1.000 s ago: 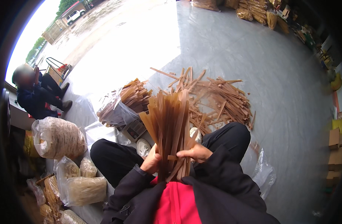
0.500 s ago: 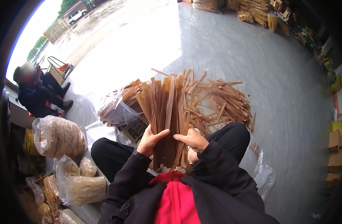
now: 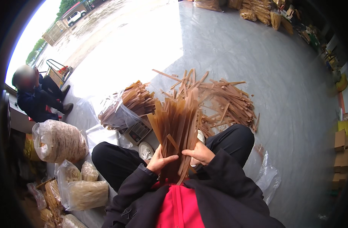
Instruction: The person sits on the floor and repeatedly gathers cinnamon sticks from a large pile, aligns them by hand, and places them into a plastic bag on a digital scale. The person continues this cycle of gathering, aligning, and bagging the sticks.
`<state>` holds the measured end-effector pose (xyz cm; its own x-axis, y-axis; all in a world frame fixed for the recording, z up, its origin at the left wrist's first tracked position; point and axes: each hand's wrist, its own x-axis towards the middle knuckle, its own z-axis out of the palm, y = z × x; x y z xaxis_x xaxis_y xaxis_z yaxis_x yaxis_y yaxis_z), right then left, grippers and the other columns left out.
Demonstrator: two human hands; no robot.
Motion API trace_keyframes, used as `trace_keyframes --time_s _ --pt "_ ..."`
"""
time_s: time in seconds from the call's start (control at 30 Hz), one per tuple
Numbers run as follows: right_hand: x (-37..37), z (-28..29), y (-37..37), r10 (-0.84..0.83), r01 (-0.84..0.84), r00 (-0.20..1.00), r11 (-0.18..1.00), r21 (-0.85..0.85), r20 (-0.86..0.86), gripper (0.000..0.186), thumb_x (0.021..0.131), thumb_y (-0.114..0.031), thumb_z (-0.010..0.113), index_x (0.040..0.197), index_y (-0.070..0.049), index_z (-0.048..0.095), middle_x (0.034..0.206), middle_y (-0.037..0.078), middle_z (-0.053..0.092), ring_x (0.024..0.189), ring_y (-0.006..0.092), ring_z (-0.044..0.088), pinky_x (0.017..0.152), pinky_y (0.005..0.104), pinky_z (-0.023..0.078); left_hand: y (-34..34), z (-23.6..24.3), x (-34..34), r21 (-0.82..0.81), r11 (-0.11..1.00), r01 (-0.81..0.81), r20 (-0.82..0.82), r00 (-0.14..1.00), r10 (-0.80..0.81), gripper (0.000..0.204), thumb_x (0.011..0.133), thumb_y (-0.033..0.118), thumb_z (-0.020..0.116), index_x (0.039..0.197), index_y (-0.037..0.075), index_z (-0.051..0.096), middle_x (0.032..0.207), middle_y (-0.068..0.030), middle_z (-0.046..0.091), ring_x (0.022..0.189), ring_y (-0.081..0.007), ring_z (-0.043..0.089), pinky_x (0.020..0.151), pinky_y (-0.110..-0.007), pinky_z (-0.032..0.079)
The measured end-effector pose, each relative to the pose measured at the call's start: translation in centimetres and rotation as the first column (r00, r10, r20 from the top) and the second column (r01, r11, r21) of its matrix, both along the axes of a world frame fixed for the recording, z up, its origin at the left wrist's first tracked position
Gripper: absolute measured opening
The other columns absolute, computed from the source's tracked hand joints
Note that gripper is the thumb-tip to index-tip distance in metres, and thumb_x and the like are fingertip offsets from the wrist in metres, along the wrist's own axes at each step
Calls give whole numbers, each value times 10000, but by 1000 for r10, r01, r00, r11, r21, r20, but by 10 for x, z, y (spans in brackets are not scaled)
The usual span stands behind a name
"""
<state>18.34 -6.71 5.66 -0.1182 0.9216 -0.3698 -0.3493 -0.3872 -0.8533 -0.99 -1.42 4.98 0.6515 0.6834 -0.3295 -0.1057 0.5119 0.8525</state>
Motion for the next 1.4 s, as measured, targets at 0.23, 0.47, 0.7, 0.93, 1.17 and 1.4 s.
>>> trace_keyframes --time_s 0.23,0.47,0.7,0.93,1.17,1.4 --pt "-6 -14 -18 102 -113 982 992 62 162 694 764 10 602 1374 2 271 1300 119 454 1213 197 424 1010 333 348 -1 -7 -7 -129 990 -63 -41 997 58 669 742 -21 722 1306 42 368 1205 -83 545 1101 -187 532 954 -332 426" --pt "-20 19 26 -50 16 991 966 258 127 914 704 -203 804 1391 -25 228 1323 106 418 1206 198 421 1004 322 352 31 45 21 232 971 54 118 990 -83 753 944 287 490 1464 64 -6 1495 -107 146 1369 -188 165 1102 -309 158" --pt "-7 32 58 -151 93 978 934 345 147 851 696 -83 781 1369 -36 262 1271 94 452 1162 190 468 949 306 409 68 67 41 16 990 137 49 989 -137 522 984 315 403 1438 116 238 1363 -9 411 1178 -119 449 898 -298 415" --pt "-17 19 50 5 -138 919 941 309 394 664 664 -66 753 1236 -11 420 1046 79 569 906 154 572 824 298 475 69 61 45 182 980 82 -30 997 -78 653 806 163 705 1345 52 354 1227 -63 502 1110 -152 483 929 -305 407" --pt "-21 32 20 268 -481 732 854 197 626 1313 691 -455 765 1323 138 -222 1435 354 -25 1388 348 52 1118 339 165 69 30 21 -185 975 126 18 992 -125 503 723 41 704 1182 38 500 1020 -80 603 874 -183 615 780 -337 510" --pt "11 53 21 154 -543 591 802 250 792 715 809 -208 658 1390 -5 294 1372 252 366 1254 348 405 1001 359 375 71 -3 -7 -391 895 215 209 968 -141 545 751 82 637 1259 3 455 1115 -138 592 936 -256 632 816 -383 521"
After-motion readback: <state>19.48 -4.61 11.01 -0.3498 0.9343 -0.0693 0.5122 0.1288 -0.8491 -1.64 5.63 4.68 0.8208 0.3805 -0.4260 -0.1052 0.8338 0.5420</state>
